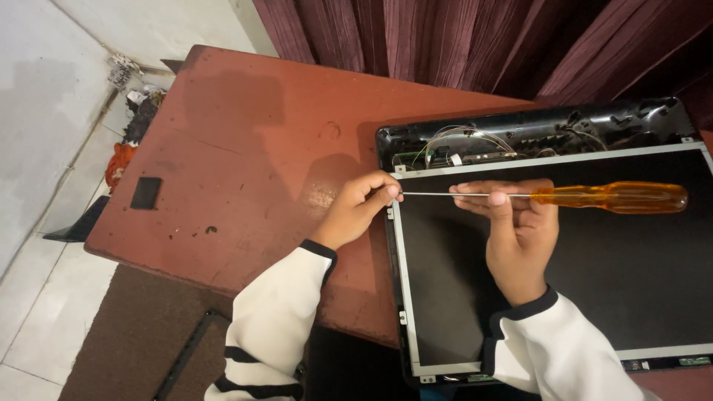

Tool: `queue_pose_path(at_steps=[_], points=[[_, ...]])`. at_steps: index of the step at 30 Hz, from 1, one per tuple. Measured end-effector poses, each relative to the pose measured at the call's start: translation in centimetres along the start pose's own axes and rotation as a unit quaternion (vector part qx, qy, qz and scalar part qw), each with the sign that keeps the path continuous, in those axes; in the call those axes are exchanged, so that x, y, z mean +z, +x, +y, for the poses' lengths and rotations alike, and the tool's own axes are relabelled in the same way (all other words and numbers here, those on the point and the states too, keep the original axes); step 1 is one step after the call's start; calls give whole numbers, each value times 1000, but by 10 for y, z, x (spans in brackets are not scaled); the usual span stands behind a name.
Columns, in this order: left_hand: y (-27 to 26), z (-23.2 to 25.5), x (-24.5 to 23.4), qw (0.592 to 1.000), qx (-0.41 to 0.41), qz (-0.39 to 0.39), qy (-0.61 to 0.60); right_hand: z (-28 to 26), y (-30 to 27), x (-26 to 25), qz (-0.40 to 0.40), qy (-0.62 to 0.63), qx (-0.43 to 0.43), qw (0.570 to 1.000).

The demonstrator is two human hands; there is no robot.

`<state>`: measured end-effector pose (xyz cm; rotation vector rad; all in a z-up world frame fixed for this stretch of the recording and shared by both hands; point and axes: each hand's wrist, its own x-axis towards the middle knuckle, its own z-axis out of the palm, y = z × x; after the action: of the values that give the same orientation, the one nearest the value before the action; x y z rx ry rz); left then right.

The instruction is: Using a screwdriver to disassemble or repair a computer monitor by removing screws from its internal frame.

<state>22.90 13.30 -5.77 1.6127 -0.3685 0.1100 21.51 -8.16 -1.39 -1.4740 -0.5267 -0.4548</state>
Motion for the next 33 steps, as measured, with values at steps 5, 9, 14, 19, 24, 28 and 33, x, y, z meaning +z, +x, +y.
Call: queue_pose_path(at_steps=[5, 9, 14, 19, 24, 28, 33], points=[[0, -1, 0, 1000, 7, -6, 1, 0, 0, 0, -4, 8, -3, 1000], [0, -4, -1, 1000, 13, -13, 7, 7, -2, -4, -14, 14, 6, 1000], [1, -4, 1, 1000, 27, -8, 11, 3, -2, -1, -23, 34, 10, 999], [0, -8, 0, 999, 47, -12, 15, -4, -1, 5, -32, 25, 14, 999], [1, -9, 4, 997, 68, -30, 19, -1, -6, 7, -47, 24, 15, 999], [0, -2, 1, 993, 100, -33, 45, 1, -7, 7, -52, 12, 12, 999], [-4, 6, -2, 989, 124, -33, 68, -11, 1, 13, -55, -35, -1, 998]])
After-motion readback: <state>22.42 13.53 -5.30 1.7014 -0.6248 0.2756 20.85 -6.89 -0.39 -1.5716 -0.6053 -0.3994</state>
